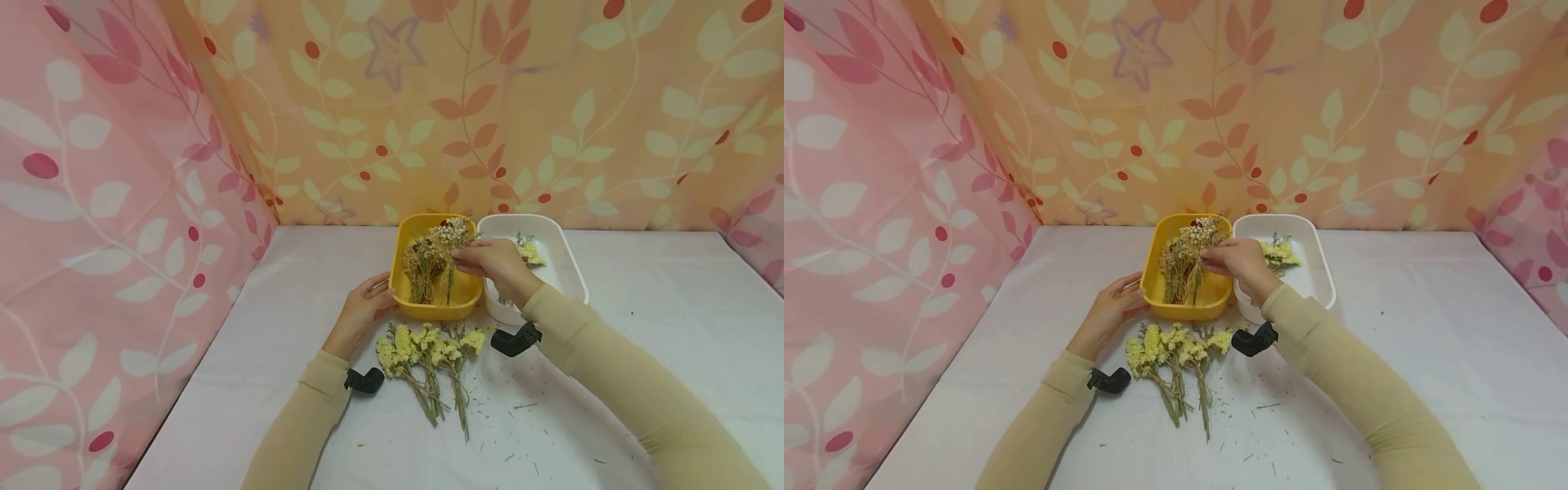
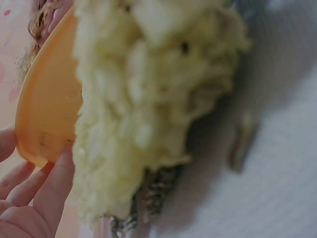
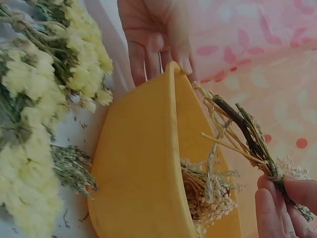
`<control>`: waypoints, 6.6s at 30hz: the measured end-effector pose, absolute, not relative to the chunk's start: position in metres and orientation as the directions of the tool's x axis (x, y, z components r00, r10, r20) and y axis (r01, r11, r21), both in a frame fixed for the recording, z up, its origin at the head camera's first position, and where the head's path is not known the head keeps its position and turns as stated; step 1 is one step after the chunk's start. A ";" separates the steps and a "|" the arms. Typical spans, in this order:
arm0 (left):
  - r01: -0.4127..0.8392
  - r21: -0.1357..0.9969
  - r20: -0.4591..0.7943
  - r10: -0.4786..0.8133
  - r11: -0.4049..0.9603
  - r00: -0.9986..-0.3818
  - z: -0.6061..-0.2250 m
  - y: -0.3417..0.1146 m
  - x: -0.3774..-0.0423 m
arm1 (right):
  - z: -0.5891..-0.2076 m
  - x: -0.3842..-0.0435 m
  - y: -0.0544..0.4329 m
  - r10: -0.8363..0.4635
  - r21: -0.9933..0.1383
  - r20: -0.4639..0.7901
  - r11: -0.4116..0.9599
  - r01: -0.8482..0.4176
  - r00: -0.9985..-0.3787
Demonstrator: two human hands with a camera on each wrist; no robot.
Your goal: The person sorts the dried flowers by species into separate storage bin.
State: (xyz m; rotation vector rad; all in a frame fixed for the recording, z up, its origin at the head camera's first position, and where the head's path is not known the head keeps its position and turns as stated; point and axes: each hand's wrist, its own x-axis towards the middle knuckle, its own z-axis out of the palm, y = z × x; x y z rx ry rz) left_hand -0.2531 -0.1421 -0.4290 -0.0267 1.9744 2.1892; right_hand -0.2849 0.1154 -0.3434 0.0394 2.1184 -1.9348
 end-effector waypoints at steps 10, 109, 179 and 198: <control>-0.155 0.984 -0.145 0.120 -0.083 -0.982 -0.429 -0.140 -0.254 | -0.352 -0.307 0.109 -0.109 -0.971 -0.238 0.062 0.232 -0.965; -0.138 0.989 -0.129 0.143 -0.056 -0.981 -0.425 -0.142 -0.256 | -0.361 -0.191 0.143 -0.291 -0.968 -0.225 0.177 0.178 -0.930; -0.156 0.987 -0.151 0.118 -0.032 -0.981 -0.426 -0.141 -0.251 | -0.420 -0.161 0.130 -0.367 -0.881 -0.468 0.262 0.393 -0.804; -0.153 0.988 -0.148 0.114 -0.035 -0.982 -0.425 -0.141 -0.253 | -0.426 -0.161 0.122 -0.348 -0.876 -0.478 0.255 0.410 -0.807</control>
